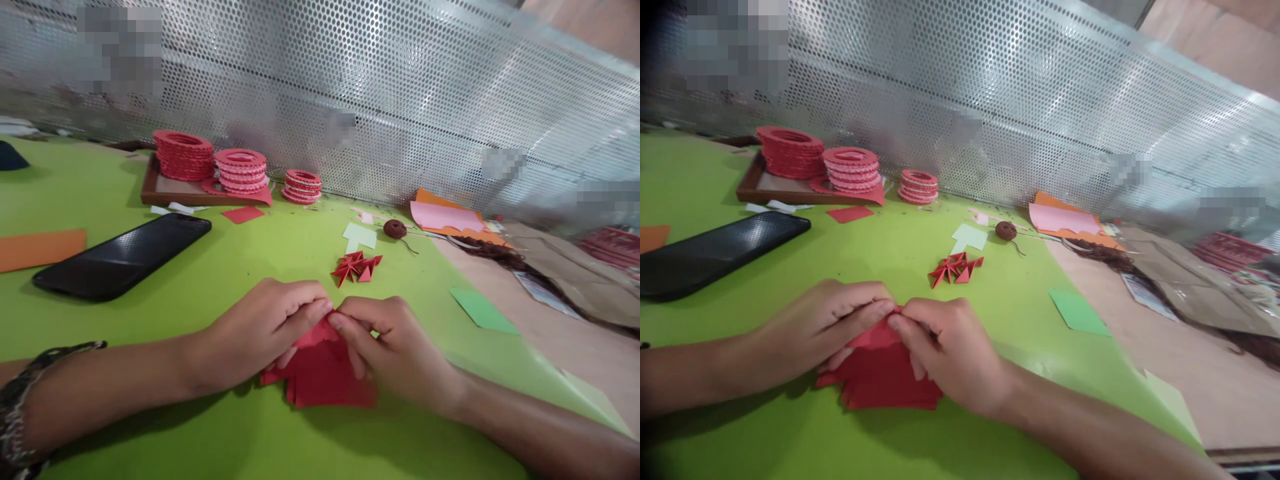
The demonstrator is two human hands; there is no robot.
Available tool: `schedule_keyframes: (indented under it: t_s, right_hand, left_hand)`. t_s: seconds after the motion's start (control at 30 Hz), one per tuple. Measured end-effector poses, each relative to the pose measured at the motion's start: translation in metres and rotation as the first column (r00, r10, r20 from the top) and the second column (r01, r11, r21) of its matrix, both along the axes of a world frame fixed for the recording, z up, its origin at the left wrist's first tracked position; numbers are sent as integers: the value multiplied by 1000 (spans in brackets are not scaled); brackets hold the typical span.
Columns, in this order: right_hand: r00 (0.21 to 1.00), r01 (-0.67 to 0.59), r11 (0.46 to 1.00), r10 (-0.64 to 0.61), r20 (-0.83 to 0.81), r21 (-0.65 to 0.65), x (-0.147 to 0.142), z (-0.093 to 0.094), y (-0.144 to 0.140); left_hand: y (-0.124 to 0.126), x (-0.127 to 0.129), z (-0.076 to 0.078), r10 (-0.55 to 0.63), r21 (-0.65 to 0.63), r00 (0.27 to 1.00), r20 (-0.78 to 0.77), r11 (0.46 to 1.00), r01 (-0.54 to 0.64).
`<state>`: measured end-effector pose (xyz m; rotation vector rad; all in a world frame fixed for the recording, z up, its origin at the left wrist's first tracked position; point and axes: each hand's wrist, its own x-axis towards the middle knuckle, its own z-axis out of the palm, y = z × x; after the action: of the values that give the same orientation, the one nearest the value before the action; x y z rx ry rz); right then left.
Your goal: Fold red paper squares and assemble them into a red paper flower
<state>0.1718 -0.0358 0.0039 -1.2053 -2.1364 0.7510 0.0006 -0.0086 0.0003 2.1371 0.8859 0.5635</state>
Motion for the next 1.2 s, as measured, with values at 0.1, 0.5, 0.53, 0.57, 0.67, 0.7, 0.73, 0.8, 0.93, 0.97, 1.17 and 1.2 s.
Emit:
schedule_keyframes:
  t_s: [0.1, 0.5, 0.53, 0.57, 0.67, 0.7, 0.73, 0.8, 0.93, 0.97, 1.17, 1.2]
  right_hand:
    - [995, 25, 988, -39, -89, -154, 1, 2, 3]
    - [943, -204, 862, 44, -331, -465, 9, -2, 8]
    - [941, -214, 858, 53, -334, -467, 9, -2, 8]
    - [943, -211, 860, 53, -330, -464, 8, -2, 8]
    - [944, -149, 908, 13, -329, -393, 6, 2, 9]
    - [939, -122, 925, -10, -344, -359, 6, 4, 10]
    - [929, -104, 939, -26, -370, -327, 6, 6, 11]
    - [898, -113, 946, -34, -438, -305, 8, 8, 13]
    - [834, -217, 900, -30, -550, -377, 11, 5, 16]
    - [819, -237, 886, -38, -573, -397, 12, 4, 17]
    - [733, -347, 832, -47, -679, -432, 11, 1, 18]
    - [729, -353, 830, -46, -683, -433, 11, 2, 17]
  left_hand:
    - [2, -3, 1, 52, 203, 998, 20, 978, -55]
    - [15, -14, -9, 0, 867, 993, -120, 487, 105]
    - [15, -15, -9, -4, 889, 993, -114, 447, 104]
    - [15, -15, -9, -10, 902, 993, -120, 416, 114]
    - [15, -16, -8, 9, 912, 988, -157, 386, 141]
    - [15, -16, -7, 23, 905, 988, -154, 404, 132]
    - [14, -15, -7, 29, 889, 989, -148, 441, 120]
    - [14, -14, -5, 29, 829, 991, -128, 552, 91]
    - [12, -11, 0, 40, 664, 996, -74, 747, 19]
    - [12, -11, 1, 42, 630, 997, -62, 777, 7]
    - [10, -9, 2, 64, 478, 997, -36, 877, -39]
    - [10, -9, 2, 69, 463, 997, -37, 885, -44]
